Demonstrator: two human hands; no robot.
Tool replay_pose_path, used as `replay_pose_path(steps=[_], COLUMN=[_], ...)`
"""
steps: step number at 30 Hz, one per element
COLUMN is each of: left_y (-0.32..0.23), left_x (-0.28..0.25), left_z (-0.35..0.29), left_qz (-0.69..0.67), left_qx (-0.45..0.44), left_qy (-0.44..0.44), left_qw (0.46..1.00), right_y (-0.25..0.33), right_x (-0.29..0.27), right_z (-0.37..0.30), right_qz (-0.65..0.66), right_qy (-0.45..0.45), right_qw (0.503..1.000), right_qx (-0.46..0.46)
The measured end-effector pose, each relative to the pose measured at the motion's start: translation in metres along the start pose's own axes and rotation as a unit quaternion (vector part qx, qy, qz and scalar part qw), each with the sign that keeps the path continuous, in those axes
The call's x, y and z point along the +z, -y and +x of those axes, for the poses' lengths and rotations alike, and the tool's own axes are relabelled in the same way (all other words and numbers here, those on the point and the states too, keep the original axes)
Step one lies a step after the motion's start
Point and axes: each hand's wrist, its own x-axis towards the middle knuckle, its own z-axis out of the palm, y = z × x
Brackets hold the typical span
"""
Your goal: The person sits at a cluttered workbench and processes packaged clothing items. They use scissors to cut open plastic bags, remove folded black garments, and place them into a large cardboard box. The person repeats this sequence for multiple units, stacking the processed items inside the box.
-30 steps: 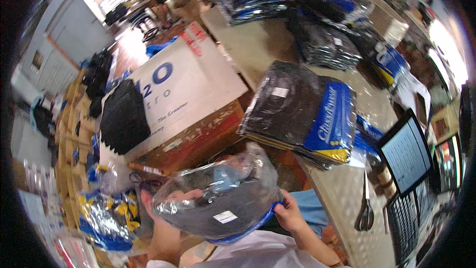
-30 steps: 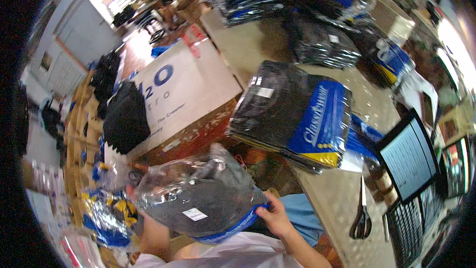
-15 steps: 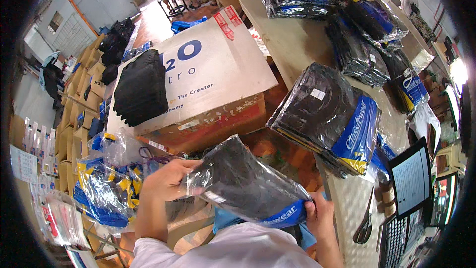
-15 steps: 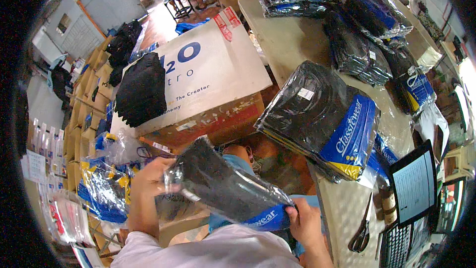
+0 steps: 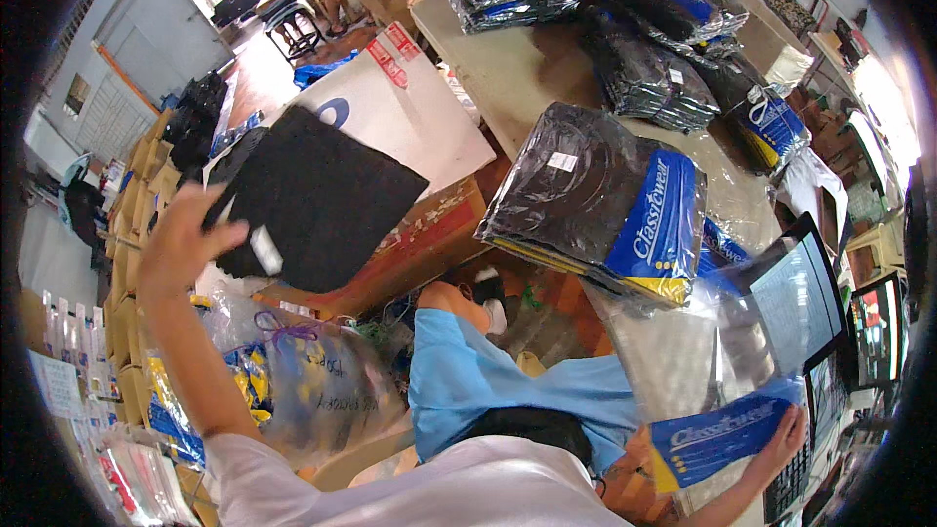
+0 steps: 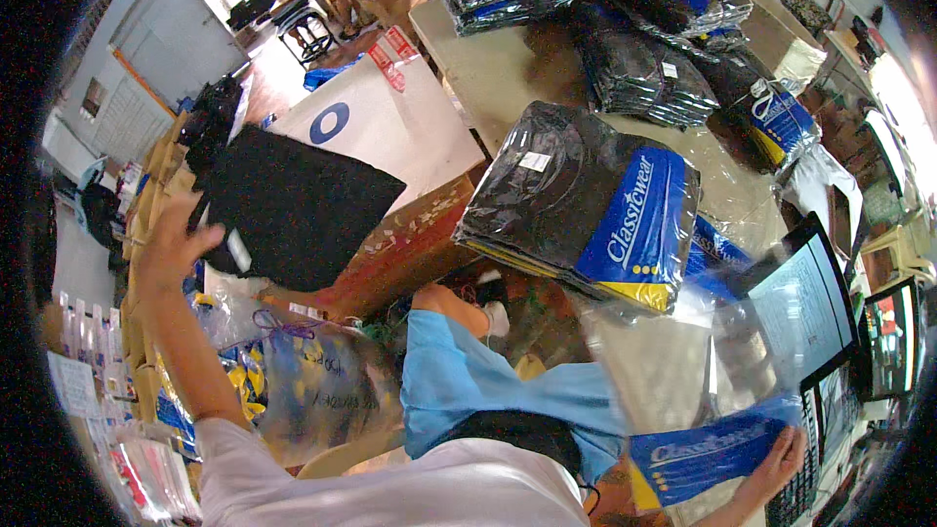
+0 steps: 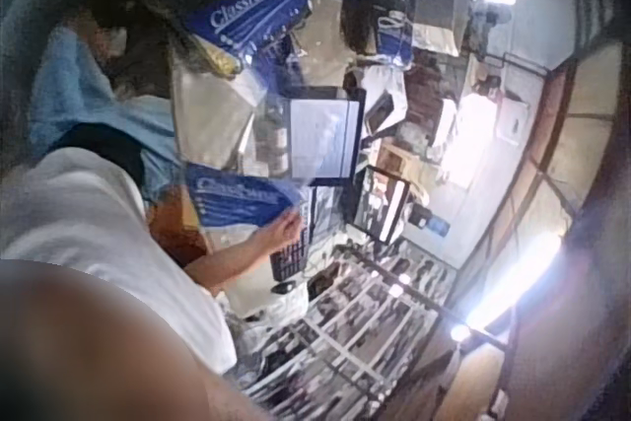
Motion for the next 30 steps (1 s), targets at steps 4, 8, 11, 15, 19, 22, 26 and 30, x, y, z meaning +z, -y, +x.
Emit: replay_pose_path(steps=[4, 8, 11, 15, 19, 22, 26, 30], left_y=[0.044, 0.033, -0.063, -0.178, -0.16, -0.151, -0.125, -0.09], left_x=[0.028, 0.1, 0.161, 0.185, 0.204, 0.206, 0.192, 0.111], left_z=[0.122, 0.189, 0.192, 0.132, 0.136, 0.137, 0.132, 0.09], left_qz=[-0.068, 0.125, -0.31, -0.189, -0.28, -0.319, -0.465, -0.54], left_qx=[0.055, 0.071, 0.141, 0.171, 0.164, 0.144, 0.107, 0.109], left_qy=[0.115, -0.091, 0.07, 0.146, 0.118, 0.091, 0.083, -0.111], left_qw=[0.989, 0.985, 0.938, 0.956, 0.938, 0.932, 0.875, 0.827], right_y=[-0.033, -0.032, -0.042, 0.017, 0.021, 0.016, 0.02, 0.063], right_x=[-0.072, -0.126, -0.151, -0.077, -0.018, -0.003, -0.017, -0.009], right_z=[0.013, -0.003, -0.037, -0.067, -0.076, -0.067, -0.042, -0.018], right_qz=[-0.014, -0.075, -0.255, -0.209, -0.261, -0.261, -0.274, -0.084], right_qy=[-0.114, -0.46, -0.347, -0.062, 0.178, 0.205, 0.235, 0.119], right_qw=[0.992, 0.884, 0.881, 0.948, 0.946, 0.943, 0.931, 0.98], right_qx=[0.056, -0.035, -0.193, -0.234, -0.074, -0.028, -0.06, -0.132])
